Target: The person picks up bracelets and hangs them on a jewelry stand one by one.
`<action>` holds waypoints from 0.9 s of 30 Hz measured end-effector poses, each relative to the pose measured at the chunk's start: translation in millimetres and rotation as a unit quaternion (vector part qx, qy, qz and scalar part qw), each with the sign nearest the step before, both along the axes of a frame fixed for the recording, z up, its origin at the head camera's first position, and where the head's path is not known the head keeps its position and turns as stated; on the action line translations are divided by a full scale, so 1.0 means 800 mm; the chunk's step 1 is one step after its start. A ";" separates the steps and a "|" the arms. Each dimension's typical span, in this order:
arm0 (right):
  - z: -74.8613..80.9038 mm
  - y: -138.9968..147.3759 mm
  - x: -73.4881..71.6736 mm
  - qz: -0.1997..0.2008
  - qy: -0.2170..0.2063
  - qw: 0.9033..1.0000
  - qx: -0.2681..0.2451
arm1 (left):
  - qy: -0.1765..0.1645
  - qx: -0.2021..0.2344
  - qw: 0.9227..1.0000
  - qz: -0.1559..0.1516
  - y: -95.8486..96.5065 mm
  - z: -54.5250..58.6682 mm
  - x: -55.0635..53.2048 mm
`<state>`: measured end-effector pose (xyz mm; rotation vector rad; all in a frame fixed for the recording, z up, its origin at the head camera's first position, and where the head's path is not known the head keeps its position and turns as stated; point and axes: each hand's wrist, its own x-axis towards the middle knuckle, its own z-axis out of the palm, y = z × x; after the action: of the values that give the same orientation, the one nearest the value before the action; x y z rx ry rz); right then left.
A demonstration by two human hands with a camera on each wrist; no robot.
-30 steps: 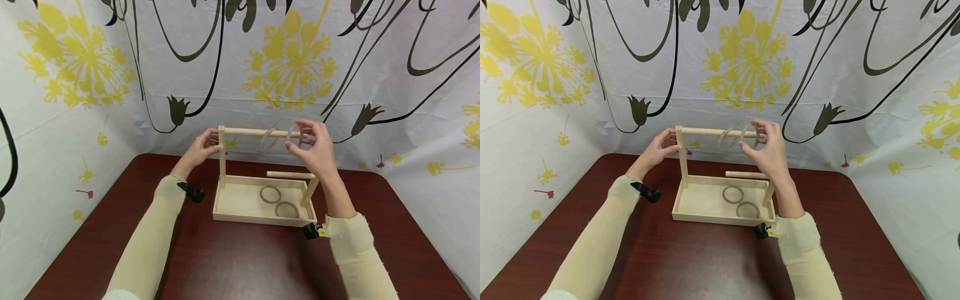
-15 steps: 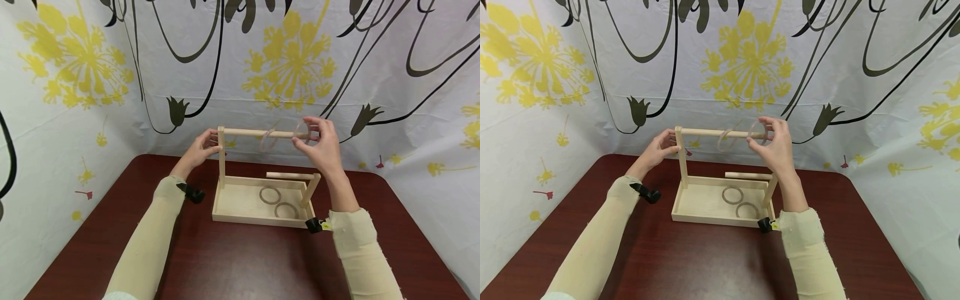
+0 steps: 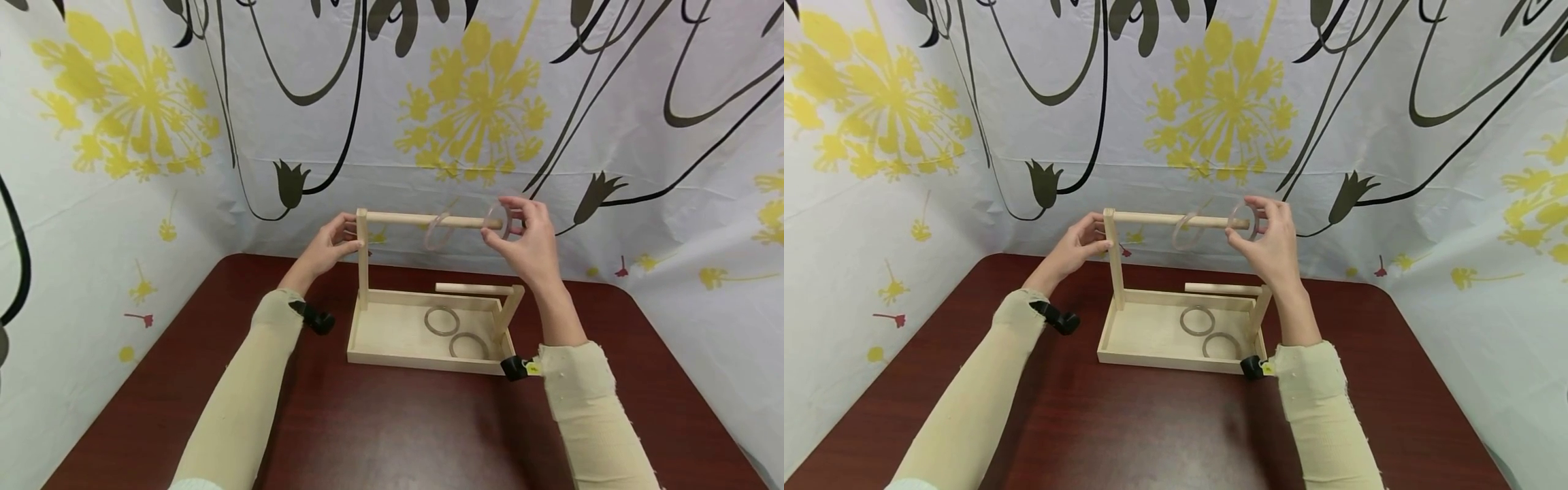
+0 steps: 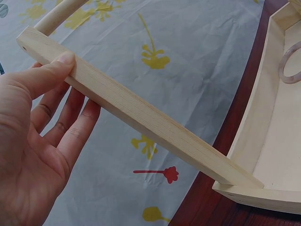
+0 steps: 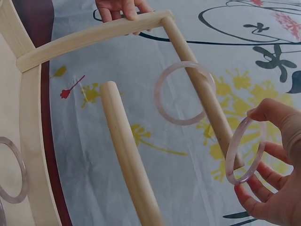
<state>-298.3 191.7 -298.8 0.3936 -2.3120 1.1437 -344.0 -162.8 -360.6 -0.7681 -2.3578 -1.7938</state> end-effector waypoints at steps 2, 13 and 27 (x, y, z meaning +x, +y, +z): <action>-0.003 0.000 -0.001 0.001 -0.002 1.000 -0.001 | 0.002 0.000 1.000 0.000 0.000 0.000 0.000; -0.016 -0.005 -0.008 0.003 -0.007 1.000 -0.003 | 0.006 -0.011 1.000 0.006 -0.001 -0.002 -0.001; -0.028 -0.018 -0.013 0.016 -0.020 0.999 -0.036 | 0.001 -0.009 1.000 0.005 -0.001 -0.001 0.001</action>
<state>-308.5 177.3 -320.8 0.3862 -2.2978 1.2575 -343.5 -163.2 -361.6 -0.7592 -2.3755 -1.7709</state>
